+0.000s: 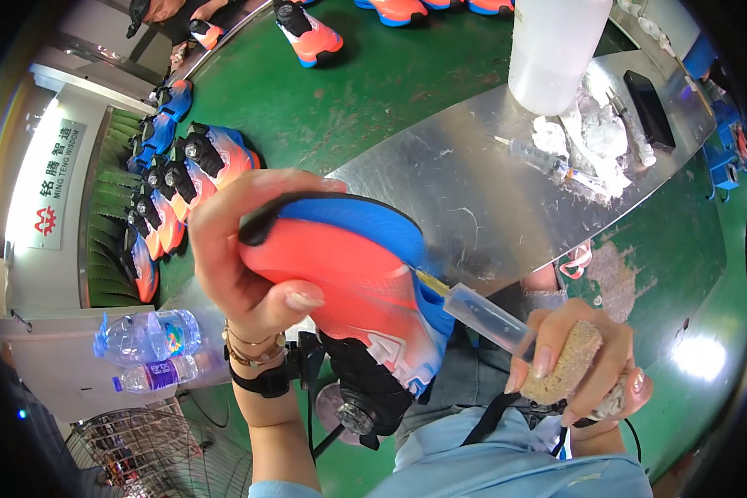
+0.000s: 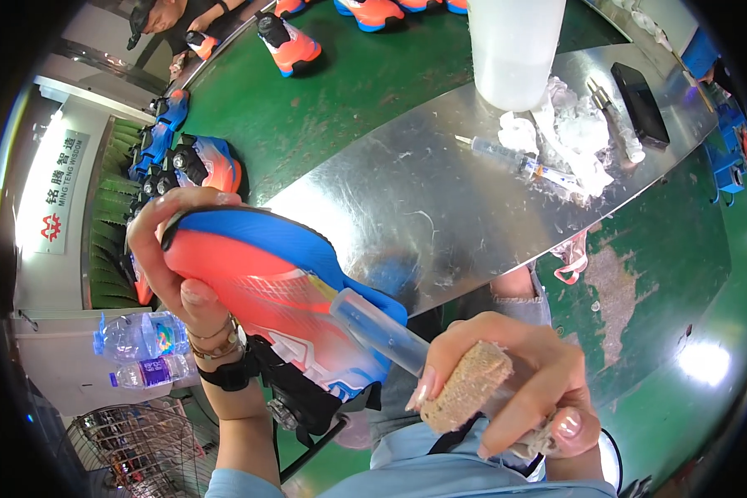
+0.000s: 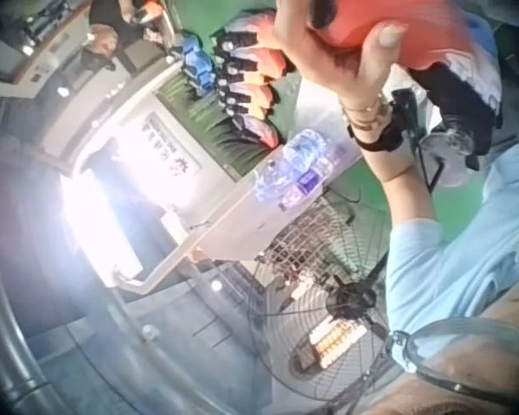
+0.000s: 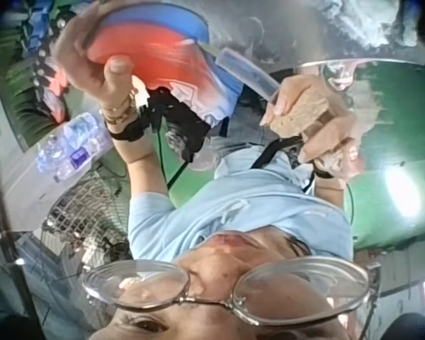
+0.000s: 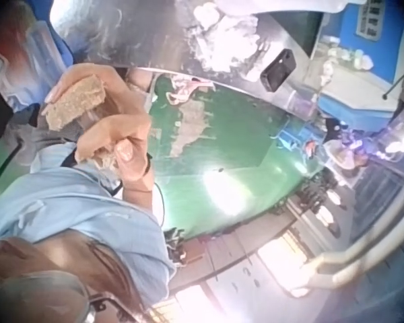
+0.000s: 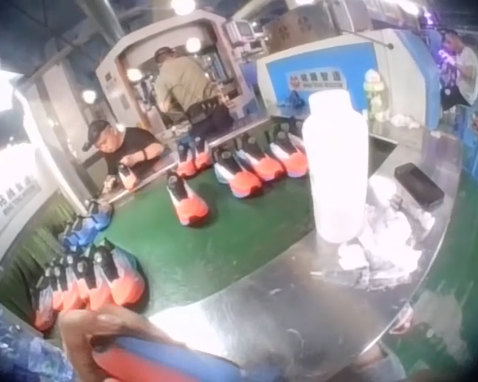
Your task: Applying glue to the edges of sneaker soles using a syringe and sponge.
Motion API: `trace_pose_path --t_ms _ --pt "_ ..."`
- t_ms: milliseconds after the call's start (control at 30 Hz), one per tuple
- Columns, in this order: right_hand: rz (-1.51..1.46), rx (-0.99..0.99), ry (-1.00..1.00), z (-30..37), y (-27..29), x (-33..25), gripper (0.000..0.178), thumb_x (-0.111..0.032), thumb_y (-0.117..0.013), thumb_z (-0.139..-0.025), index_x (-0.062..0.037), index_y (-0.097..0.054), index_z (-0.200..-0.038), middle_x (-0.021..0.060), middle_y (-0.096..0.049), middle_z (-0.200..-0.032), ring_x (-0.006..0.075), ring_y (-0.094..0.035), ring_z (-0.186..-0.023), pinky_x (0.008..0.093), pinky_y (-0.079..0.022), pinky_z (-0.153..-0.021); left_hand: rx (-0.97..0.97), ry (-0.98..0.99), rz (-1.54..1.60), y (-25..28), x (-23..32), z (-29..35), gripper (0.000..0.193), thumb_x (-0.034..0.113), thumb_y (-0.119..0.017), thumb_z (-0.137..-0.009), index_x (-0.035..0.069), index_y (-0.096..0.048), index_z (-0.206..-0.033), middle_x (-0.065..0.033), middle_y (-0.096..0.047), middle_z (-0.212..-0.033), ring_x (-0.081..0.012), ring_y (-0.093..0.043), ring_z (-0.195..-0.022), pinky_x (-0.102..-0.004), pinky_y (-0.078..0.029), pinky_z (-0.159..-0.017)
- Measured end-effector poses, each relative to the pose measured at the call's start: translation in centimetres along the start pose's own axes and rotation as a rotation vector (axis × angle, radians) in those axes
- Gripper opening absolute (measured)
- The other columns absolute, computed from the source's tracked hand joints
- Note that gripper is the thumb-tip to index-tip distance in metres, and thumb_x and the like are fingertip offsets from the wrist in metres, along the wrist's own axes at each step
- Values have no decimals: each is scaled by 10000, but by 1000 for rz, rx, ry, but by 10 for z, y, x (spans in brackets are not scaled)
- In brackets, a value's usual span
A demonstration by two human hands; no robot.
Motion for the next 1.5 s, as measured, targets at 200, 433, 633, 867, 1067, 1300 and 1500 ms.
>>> trace_pose_path --t_ms 200,433,633,867,1067,1300,1500 --pt "59 12 -208 11 12 11 577 -464 -405 -890 -7 -651 -638 278 -501 -1007 345 -554 -871 428 -429 -815 -25 76 -236 8 -15 6 601 569 -468 -841 53 -376 -1134 -226 -532 -991 -261 -550 -877 -355 -463 -754" --pt "98 -27 -275 22 14 17 496 -400 -400 -891 -32 -642 -664 267 -500 -1060 339 -549 -928 422 -417 -830 0 93 -331 24 -18 10 536 519 -444 -873 57 -361 -1132 -226 -522 -1034 -276 -544 -910 -385 -433 -822" --pt "154 -65 -254 31 23 19 427 -308 -388 -882 -29 -628 -666 280 -502 -1064 321 -564 -887 400 -424 -823 156 148 -251 33 -35 20 457 374 -510 -880 41 -320 -1129 -233 -506 -1083 -284 -530 -948 -369 -391 -869" --pt "224 -46 -229 41 26 23 385 -249 -386 -868 -26 -618 -657 292 -506 -1067 309 -571 -878 380 -434 -810 308 319 -323 47 -56 35 306 194 -428 -938 32 -368 -1190 -55 -437 -1125 -145 -453 -977 -303 -355 -886" --pt "281 11 -183 33 27 27 332 -196 -411 -838 -10 -596 -635 289 -519 -1054 294 -581 -843 347 -450 -749 384 463 -374 75 -94 68 267 196 -485 -927 21 -445 -1124 -41 -457 -1078 -105 -455 -935 -246 -374 -834" --pt "347 5 -134 26 30 49 293 -156 -434 -832 -6 -577 -625 237 -509 -1123 227 -567 -797 299 -425 -689 713 807 -30 71 -74 122 224 237 -564 -889 91 -438 -1003 -23 -546 -890 -76 -536 -704 -209 -457 -569" --pt "345 -21 -169 20 24 56 290 -165 -452 -844 -13 -564 -624 220 -507 -1127 215 -553 -824 303 -418 -713 727 1128 37 79 7 190 259 242 -525 -908 80 -471 -1103 -6 -578 -885 -71 -566 -701 -208 -449 -518"
Point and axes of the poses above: each hand's wrist, its own z-axis away from the middle knuckle, its own y-axis out of the back of the hand, x = y × z, the point moved 2 cm from there along -z, towards the middle knuckle
